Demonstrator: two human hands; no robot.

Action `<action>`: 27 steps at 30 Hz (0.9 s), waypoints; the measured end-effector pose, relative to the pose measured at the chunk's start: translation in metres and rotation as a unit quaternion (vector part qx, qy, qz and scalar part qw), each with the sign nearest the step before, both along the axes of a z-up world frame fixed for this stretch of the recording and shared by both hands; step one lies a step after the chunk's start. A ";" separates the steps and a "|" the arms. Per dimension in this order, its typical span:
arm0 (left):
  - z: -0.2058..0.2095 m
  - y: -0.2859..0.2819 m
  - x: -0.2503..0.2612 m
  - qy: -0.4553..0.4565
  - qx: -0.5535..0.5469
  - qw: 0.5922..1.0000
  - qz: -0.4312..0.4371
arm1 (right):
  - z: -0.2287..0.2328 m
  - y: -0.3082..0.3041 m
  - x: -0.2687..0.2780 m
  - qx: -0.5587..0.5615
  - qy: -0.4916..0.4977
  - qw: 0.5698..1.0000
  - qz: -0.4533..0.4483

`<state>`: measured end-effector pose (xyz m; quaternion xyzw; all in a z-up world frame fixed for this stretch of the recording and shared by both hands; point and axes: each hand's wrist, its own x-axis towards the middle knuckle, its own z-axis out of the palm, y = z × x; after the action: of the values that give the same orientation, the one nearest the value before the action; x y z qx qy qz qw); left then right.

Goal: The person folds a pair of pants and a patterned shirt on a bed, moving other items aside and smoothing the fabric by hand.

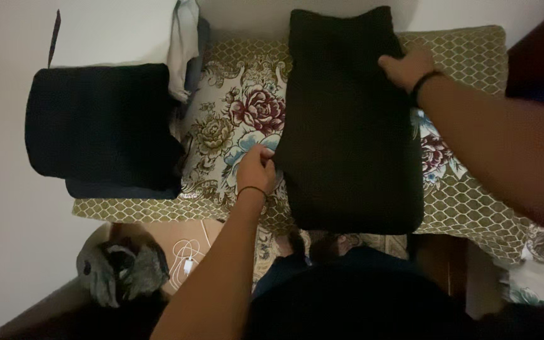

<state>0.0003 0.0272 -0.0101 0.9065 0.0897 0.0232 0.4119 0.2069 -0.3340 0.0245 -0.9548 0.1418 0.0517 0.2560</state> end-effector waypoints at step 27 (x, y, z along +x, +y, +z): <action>0.050 -0.020 -0.019 -0.045 0.004 0.999 0.011 | -0.075 -0.070 0.122 -0.271 0.037 0.928 0.253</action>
<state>-0.0188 0.0072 0.0396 0.9050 0.0809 0.0690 0.4119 0.3285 -0.4037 -0.0506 -0.9894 -0.0862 0.1095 -0.0400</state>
